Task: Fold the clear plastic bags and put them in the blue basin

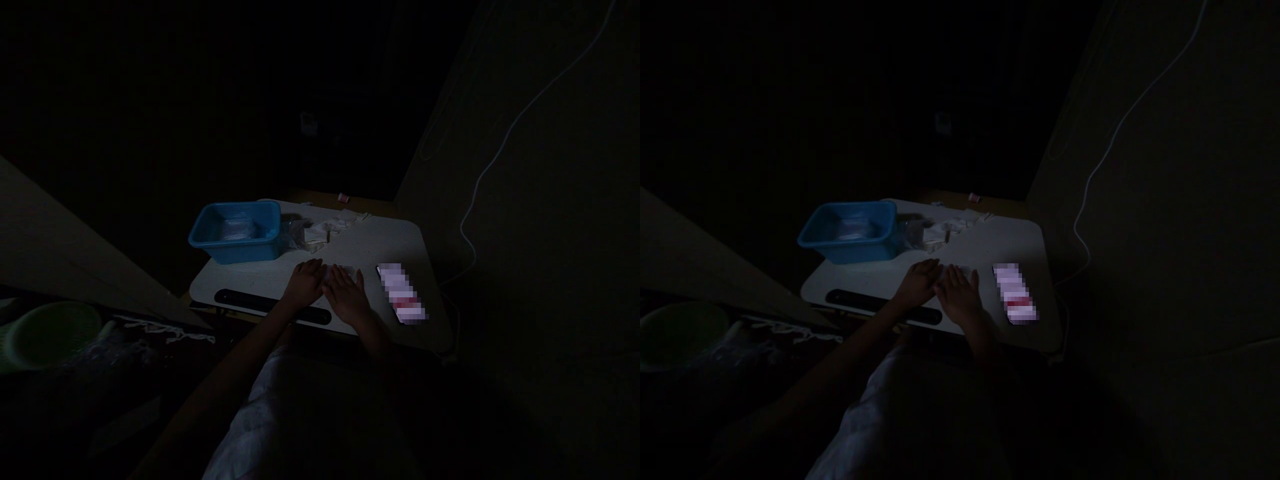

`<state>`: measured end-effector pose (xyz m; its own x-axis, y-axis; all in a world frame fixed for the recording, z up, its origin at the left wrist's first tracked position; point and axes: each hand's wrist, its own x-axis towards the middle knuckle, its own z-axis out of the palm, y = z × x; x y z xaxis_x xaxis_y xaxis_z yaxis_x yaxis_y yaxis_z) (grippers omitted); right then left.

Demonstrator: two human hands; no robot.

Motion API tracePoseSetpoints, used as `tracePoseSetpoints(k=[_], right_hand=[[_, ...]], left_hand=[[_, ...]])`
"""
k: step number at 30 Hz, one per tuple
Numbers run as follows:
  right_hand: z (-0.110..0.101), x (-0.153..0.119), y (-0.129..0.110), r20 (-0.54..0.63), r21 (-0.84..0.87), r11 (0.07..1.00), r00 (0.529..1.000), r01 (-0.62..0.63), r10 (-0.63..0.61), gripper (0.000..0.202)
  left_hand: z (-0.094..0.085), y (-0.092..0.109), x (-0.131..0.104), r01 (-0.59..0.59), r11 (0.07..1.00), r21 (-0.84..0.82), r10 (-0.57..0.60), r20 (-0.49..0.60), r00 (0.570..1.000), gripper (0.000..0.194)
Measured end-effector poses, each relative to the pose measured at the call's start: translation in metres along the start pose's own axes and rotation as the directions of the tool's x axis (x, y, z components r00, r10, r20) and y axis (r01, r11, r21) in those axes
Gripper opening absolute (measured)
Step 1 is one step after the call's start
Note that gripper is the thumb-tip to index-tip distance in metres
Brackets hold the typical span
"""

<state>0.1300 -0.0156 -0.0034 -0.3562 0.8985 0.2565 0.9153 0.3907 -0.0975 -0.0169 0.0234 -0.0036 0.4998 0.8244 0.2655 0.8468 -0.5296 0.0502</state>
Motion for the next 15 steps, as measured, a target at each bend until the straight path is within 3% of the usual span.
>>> tracePoseSetpoints(k=[15], right_hand=[[0.0013, 0.0003, 0.0001, 0.009, -0.013, 1.000, 1.000, -0.006, 0.007, 0.056]], left_hand=[[0.0005, 0.0002, -0.0001, 0.000, 1.000, -0.007, 0.000, -0.010, 1.000, 0.043]])
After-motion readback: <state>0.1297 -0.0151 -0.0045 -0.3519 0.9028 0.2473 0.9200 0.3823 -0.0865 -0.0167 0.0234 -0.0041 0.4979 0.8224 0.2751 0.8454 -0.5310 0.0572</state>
